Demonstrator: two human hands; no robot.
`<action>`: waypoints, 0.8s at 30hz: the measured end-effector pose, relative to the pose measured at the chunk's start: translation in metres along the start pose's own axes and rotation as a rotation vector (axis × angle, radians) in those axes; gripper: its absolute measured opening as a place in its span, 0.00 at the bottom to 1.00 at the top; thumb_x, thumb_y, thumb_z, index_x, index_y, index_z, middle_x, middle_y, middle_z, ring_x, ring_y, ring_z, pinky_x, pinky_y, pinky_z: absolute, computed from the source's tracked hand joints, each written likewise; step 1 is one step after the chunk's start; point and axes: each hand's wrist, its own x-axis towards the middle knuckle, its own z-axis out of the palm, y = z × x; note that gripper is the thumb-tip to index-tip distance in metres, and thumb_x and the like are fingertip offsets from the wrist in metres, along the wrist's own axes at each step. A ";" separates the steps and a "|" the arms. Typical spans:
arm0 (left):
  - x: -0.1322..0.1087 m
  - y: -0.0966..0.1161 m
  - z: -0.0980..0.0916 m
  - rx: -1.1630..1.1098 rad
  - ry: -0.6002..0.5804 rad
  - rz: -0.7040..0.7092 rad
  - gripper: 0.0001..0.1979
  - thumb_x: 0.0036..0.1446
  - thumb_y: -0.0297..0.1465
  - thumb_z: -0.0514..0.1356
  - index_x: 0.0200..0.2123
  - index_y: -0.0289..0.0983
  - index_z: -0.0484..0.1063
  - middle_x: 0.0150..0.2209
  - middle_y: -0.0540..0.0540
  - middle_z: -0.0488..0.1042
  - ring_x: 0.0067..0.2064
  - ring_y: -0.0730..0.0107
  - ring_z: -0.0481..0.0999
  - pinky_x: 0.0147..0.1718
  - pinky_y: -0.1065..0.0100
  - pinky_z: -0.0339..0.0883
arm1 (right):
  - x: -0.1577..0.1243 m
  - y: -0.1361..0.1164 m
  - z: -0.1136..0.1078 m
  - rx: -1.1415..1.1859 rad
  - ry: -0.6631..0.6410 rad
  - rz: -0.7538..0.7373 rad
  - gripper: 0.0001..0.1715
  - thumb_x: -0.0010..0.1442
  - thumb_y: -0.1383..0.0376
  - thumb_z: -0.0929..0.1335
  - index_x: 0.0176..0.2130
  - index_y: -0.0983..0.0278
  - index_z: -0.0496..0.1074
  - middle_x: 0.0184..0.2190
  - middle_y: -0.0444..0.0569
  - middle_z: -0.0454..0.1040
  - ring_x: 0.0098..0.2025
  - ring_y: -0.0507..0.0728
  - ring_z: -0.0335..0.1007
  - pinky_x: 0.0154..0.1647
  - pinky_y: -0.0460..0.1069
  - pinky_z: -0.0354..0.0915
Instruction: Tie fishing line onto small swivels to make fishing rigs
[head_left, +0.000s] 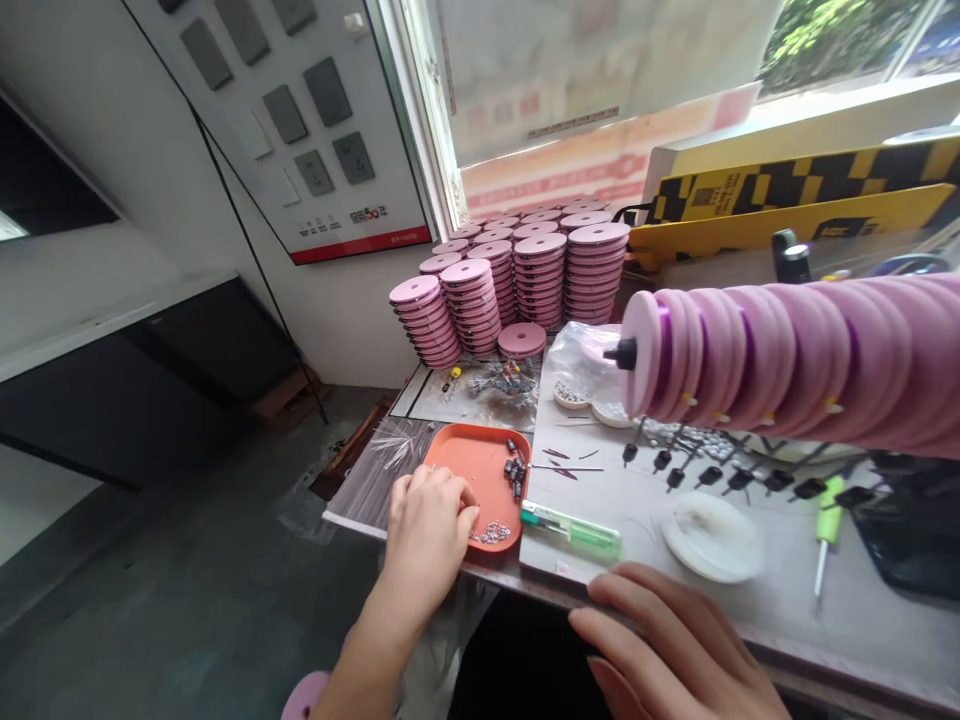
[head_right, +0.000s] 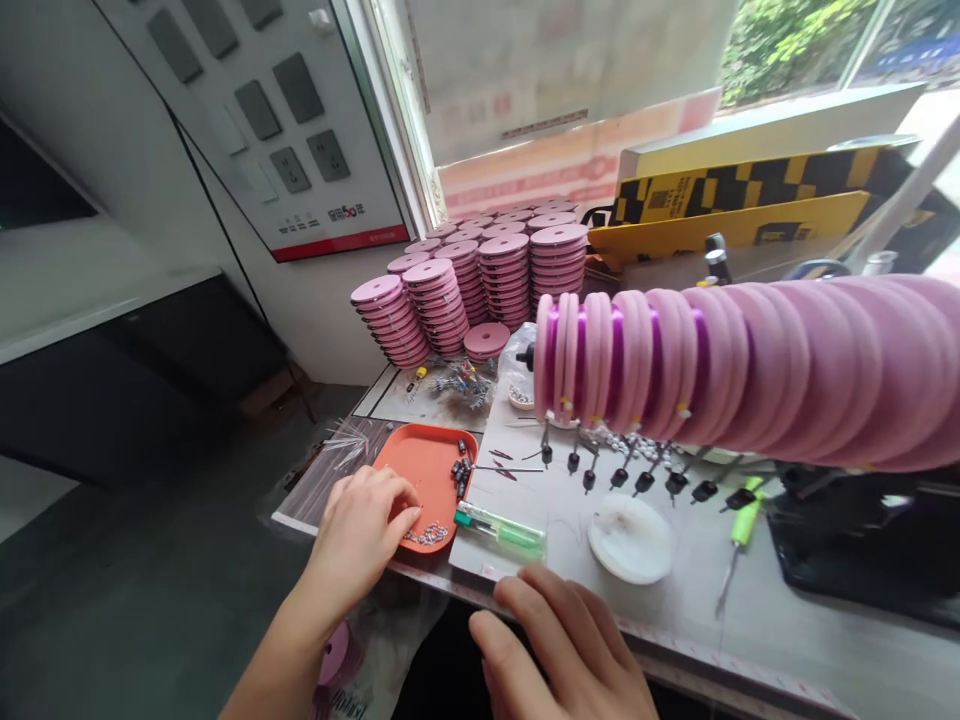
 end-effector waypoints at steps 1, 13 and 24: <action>0.000 0.001 0.002 0.012 -0.005 0.007 0.07 0.53 0.25 0.55 0.25 0.39 0.70 0.31 0.47 0.75 0.40 0.58 0.70 0.43 0.55 0.58 | 0.001 -0.001 -0.002 0.015 0.010 0.021 0.10 0.58 0.70 0.63 0.38 0.61 0.71 0.34 0.48 0.78 0.37 0.57 0.75 0.35 0.48 0.71; -0.006 0.005 -0.013 -0.736 0.195 0.002 0.08 0.52 0.38 0.57 0.26 0.40 0.67 0.25 0.51 0.72 0.30 0.66 0.73 0.30 0.70 0.65 | -0.018 0.043 -0.090 -0.098 0.171 0.330 0.07 0.59 0.69 0.62 0.37 0.63 0.69 0.31 0.49 0.74 0.34 0.55 0.71 0.34 0.48 0.66; -0.053 0.060 0.010 -1.350 0.079 -0.093 0.04 0.34 0.28 0.69 0.20 0.41 0.78 0.22 0.50 0.79 0.28 0.66 0.76 0.31 0.71 0.71 | -0.015 0.083 -0.069 -0.141 -0.077 0.945 0.16 0.57 0.57 0.63 0.34 0.63 0.76 0.14 0.41 0.67 0.17 0.53 0.64 0.19 0.46 0.53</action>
